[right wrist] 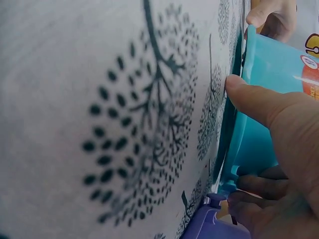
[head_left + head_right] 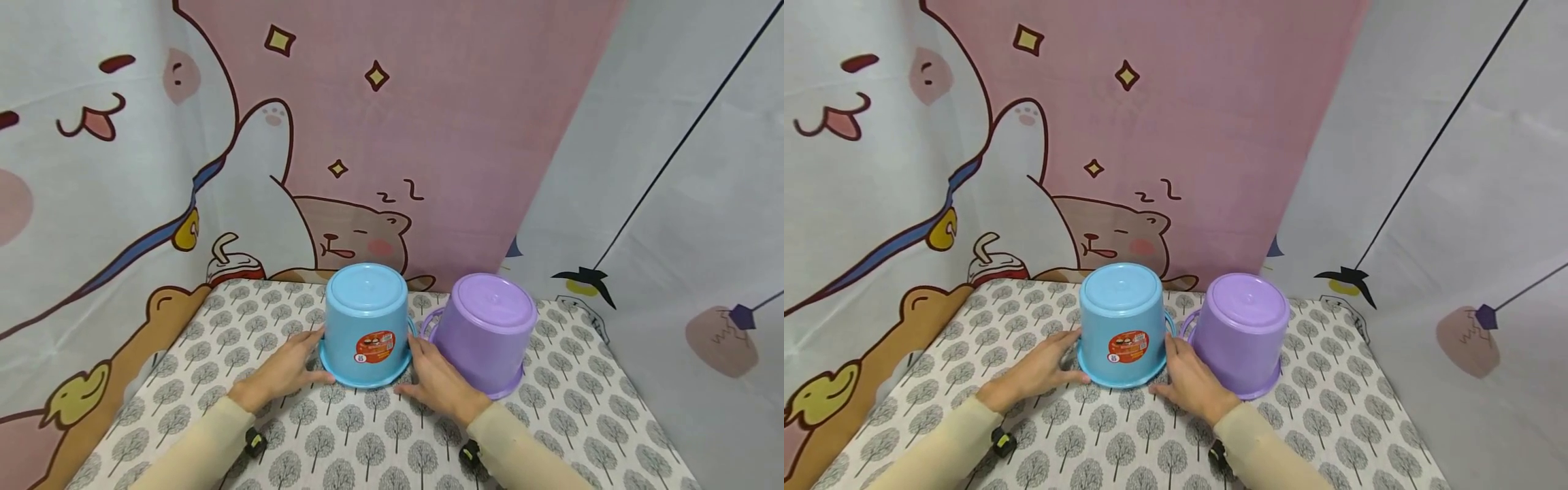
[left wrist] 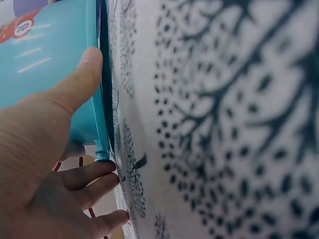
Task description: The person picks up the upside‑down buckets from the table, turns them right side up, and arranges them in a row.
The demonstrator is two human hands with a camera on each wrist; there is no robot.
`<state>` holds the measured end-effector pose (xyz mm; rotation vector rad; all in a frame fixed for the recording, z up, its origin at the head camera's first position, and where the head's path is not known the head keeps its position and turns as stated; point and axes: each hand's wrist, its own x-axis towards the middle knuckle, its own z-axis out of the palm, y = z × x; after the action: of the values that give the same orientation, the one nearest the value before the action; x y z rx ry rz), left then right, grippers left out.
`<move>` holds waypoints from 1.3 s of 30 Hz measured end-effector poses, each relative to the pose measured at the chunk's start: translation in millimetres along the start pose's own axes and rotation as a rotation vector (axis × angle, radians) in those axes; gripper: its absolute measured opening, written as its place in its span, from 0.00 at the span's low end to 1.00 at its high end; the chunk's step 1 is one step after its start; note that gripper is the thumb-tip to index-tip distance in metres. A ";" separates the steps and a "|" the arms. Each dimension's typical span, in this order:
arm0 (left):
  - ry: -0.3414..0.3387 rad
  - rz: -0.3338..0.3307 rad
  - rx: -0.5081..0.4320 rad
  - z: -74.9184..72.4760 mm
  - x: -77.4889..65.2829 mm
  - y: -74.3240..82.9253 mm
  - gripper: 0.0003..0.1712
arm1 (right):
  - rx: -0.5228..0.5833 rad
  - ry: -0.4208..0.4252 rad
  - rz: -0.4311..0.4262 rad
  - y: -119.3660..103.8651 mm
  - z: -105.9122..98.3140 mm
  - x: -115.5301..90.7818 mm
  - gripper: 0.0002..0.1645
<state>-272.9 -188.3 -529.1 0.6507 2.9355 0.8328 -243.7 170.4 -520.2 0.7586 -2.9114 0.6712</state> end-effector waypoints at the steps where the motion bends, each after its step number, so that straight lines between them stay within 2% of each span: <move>1: -0.002 -0.008 -0.004 0.2 -0.5 0.2 0.73 | -0.006 0.007 -0.001 0.3 0.2 -0.6 0.77; 6: 0.003 -0.020 -0.014 0.2 -4.0 1.5 0.73 | -0.025 0.034 -0.011 0.7 -0.3 -2.9 0.74; 13: 0.054 0.016 -0.023 -6.3 -7.5 5.8 0.70 | -0.038 0.086 -0.006 0.4 -4.0 -4.4 0.67; 18: 0.065 0.013 -0.048 -7.6 -9.6 7.7 0.70 | -0.076 0.134 -0.036 -1.3 -4.7 -3.1 0.64; 30: 0.087 0.038 -0.055 -4.4 -15.5 6.1 0.70 | -0.075 0.195 -0.082 -3.6 -6.8 -4.4 0.64; 35: 0.106 0.036 -0.061 -4.0 -19.0 9.6 0.70 | -0.046 0.228 -0.110 -1.5 -8.7 -8.2 0.65; 39: 0.115 0.036 -0.093 -4.4 -22.4 14.7 0.66 | -0.034 0.250 -0.121 0.6 -11.6 -12.5 0.64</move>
<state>-247.3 -188.1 -519.9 0.6728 2.9711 1.0371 -233.6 181.5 -512.0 0.7775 -2.6222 0.6515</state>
